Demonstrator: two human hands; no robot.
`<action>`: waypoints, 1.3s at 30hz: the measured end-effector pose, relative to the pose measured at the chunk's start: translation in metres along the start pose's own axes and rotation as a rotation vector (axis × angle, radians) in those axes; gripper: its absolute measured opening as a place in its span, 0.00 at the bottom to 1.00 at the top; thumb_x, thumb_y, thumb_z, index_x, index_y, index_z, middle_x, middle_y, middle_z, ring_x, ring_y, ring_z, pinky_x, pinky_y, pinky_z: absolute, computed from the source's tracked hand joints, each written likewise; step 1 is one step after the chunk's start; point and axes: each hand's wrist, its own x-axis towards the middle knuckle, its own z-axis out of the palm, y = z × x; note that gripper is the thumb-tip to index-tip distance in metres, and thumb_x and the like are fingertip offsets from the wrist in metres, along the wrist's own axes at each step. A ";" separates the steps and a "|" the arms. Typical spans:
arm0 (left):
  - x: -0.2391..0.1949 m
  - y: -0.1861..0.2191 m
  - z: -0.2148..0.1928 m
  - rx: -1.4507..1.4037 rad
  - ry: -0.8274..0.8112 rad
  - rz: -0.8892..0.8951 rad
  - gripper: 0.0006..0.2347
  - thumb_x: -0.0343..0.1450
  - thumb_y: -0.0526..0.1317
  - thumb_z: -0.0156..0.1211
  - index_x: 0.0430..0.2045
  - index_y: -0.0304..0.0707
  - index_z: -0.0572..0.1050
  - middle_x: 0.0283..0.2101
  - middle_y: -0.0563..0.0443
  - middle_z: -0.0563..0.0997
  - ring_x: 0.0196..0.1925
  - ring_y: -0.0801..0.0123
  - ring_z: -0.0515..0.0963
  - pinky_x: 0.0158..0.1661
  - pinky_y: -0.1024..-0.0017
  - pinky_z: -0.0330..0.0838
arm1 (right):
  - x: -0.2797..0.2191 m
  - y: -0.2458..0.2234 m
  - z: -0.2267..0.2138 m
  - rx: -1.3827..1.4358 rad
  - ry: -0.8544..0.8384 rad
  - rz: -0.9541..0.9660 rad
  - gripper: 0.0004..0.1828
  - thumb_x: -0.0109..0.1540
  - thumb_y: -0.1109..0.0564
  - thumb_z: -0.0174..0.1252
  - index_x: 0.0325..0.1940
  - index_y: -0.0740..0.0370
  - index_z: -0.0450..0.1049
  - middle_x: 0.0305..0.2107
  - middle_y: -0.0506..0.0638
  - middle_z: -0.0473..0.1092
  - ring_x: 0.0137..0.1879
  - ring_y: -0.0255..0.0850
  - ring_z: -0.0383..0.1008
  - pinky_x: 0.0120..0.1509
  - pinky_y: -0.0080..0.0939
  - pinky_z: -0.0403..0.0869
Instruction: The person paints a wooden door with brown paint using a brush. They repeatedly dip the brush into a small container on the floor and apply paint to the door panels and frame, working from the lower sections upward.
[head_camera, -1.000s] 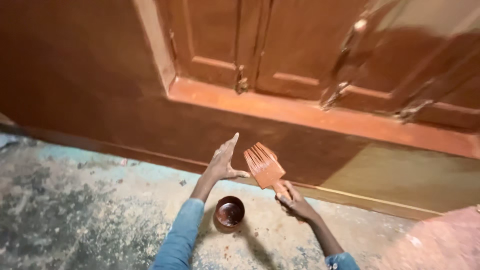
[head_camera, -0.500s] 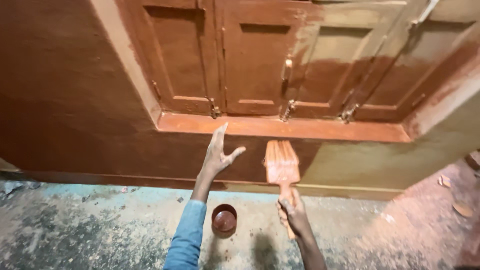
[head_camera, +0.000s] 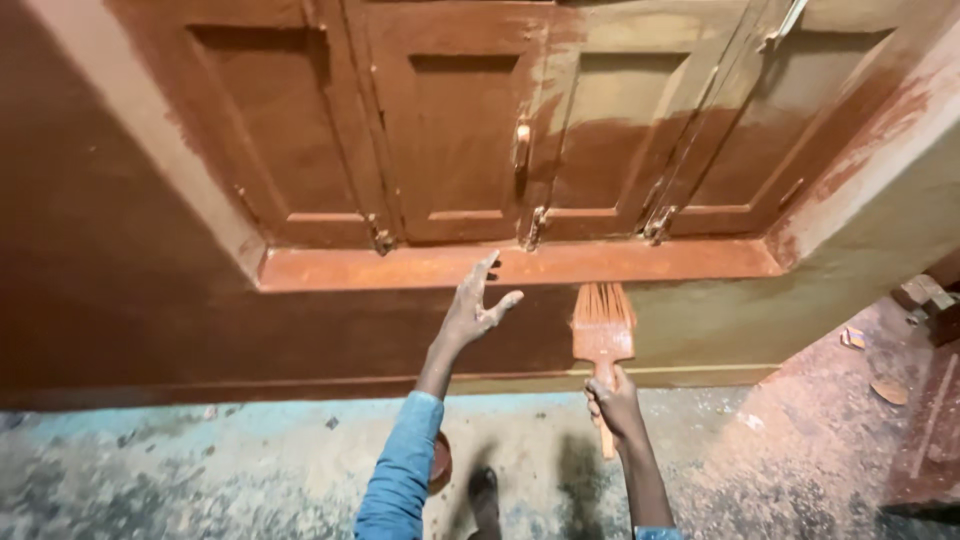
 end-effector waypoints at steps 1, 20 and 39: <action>0.009 -0.009 0.006 0.031 0.031 0.014 0.36 0.66 0.47 0.74 0.66 0.33 0.62 0.60 0.33 0.75 0.60 0.45 0.76 0.59 0.55 0.69 | 0.008 0.002 -0.001 -0.006 0.020 0.015 0.09 0.60 0.61 0.59 0.41 0.61 0.65 0.21 0.49 0.65 0.18 0.36 0.62 0.19 0.38 0.61; 0.178 -0.080 0.070 0.194 0.276 0.173 0.29 0.70 0.37 0.65 0.67 0.34 0.63 0.68 0.36 0.68 0.70 0.42 0.66 0.69 0.50 0.59 | 0.221 -0.148 0.064 -0.877 0.075 -0.468 0.36 0.65 0.43 0.57 0.69 0.69 0.60 0.47 0.71 0.72 0.55 0.65 0.73 0.58 0.56 0.72; 0.233 -0.089 0.135 0.546 0.366 0.197 0.28 0.69 0.46 0.66 0.64 0.40 0.67 0.70 0.40 0.64 0.73 0.42 0.56 0.68 0.39 0.47 | 0.237 -0.190 -0.062 -0.632 0.758 -0.472 0.18 0.68 0.52 0.58 0.49 0.73 0.67 0.38 0.71 0.70 0.44 0.66 0.71 0.51 0.60 0.70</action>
